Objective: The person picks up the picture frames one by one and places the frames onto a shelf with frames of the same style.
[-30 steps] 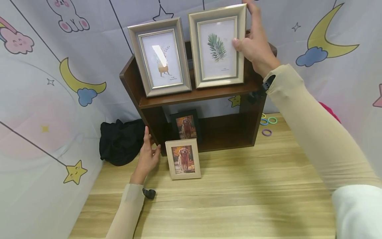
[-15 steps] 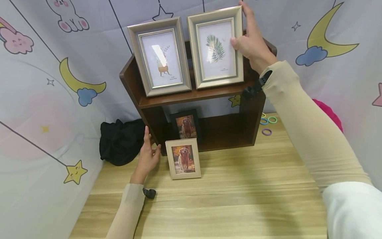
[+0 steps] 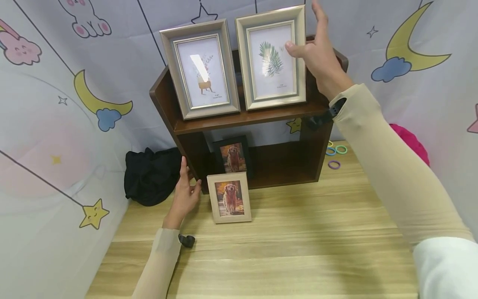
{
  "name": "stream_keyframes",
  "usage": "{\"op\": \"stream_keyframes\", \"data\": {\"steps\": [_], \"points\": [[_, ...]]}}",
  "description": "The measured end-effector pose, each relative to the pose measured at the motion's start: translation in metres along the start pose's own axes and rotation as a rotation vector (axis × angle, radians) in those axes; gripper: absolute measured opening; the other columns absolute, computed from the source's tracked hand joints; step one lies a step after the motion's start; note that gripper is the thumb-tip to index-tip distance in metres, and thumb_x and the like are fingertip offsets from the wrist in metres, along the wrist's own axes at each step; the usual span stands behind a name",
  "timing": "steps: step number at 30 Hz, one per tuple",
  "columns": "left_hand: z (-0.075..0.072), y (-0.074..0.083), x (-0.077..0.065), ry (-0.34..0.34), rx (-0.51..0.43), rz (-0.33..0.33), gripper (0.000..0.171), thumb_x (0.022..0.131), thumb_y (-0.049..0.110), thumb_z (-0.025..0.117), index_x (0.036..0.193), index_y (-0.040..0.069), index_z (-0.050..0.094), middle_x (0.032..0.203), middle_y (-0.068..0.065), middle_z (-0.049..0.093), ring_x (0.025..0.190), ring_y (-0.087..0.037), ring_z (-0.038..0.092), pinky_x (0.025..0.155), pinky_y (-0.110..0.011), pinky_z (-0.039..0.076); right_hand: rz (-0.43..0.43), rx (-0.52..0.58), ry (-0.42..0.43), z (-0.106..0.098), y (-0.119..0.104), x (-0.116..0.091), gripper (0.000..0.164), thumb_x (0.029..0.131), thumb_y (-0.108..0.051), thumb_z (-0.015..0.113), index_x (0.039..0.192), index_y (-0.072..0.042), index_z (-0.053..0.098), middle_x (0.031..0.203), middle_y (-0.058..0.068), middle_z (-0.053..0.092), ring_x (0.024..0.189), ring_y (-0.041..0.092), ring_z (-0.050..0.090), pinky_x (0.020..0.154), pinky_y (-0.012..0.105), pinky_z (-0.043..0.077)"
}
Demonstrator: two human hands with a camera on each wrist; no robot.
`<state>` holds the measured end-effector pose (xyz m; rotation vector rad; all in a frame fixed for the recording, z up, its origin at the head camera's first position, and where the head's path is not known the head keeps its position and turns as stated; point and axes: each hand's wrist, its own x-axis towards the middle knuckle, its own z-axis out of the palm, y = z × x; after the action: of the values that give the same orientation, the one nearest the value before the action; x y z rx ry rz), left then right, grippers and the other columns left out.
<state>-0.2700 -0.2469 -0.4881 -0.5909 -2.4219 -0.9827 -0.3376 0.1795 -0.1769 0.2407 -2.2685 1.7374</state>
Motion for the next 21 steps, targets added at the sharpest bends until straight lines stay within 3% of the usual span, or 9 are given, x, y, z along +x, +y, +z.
{"op": "stream_keyframes", "data": {"steps": [4, 6, 14, 21], "points": [[-0.001, -0.001, 0.0, -0.015, -0.007, -0.027, 0.105, 0.103, -0.008, 0.061, 0.173, 0.024, -0.011, 0.171, -0.036, 0.026, 0.138, -0.054, 0.059, 0.079, -0.056, 0.067, 0.025, 0.007, -0.002, -0.002, -0.001, -0.007, 0.091, 0.107, -0.033, 0.062, 0.17, -0.049, -0.002, 0.177, -0.001, 0.026, 0.16, 0.017, 0.032, 0.137, 0.035, 0.018], [-0.001, -0.002, 0.0, -0.021, -0.005, -0.038, 0.106, 0.103, -0.008, 0.061, 0.173, 0.025, -0.011, 0.175, -0.033, 0.02, 0.14, -0.055, 0.056, 0.08, -0.056, 0.067, 0.024, 0.005, -0.007, -0.004, -0.001, -0.011, 0.091, 0.107, -0.034, 0.063, 0.17, -0.05, 0.0, 0.173, 0.004, 0.035, 0.158, 0.019, 0.037, 0.138, 0.037, 0.019], [-0.001, -0.002, -0.001, -0.029, -0.002, -0.058, 0.105, 0.104, -0.006, 0.06, 0.173, 0.027, -0.011, 0.18, -0.024, 0.011, 0.145, -0.055, 0.051, 0.083, -0.057, 0.066, -0.053, -0.006, -0.052, -0.009, -0.001, -0.033, 0.092, 0.106, -0.033, 0.063, 0.171, -0.045, -0.001, 0.176, 0.012, 0.031, 0.16, 0.022, 0.038, 0.138, 0.04, 0.023], [-0.001, 0.0, -0.001, -0.014, 0.003, -0.045, 0.104, 0.104, -0.007, 0.06, 0.173, 0.026, -0.009, 0.177, -0.03, 0.016, 0.142, -0.056, 0.054, 0.081, -0.057, 0.067, -0.098, -0.055, -0.061, -0.014, 0.003, -0.052, 0.092, 0.105, -0.033, 0.062, 0.172, -0.042, -0.002, 0.18, 0.015, 0.018, 0.167, 0.03, 0.025, 0.14, 0.049, 0.017]]}}
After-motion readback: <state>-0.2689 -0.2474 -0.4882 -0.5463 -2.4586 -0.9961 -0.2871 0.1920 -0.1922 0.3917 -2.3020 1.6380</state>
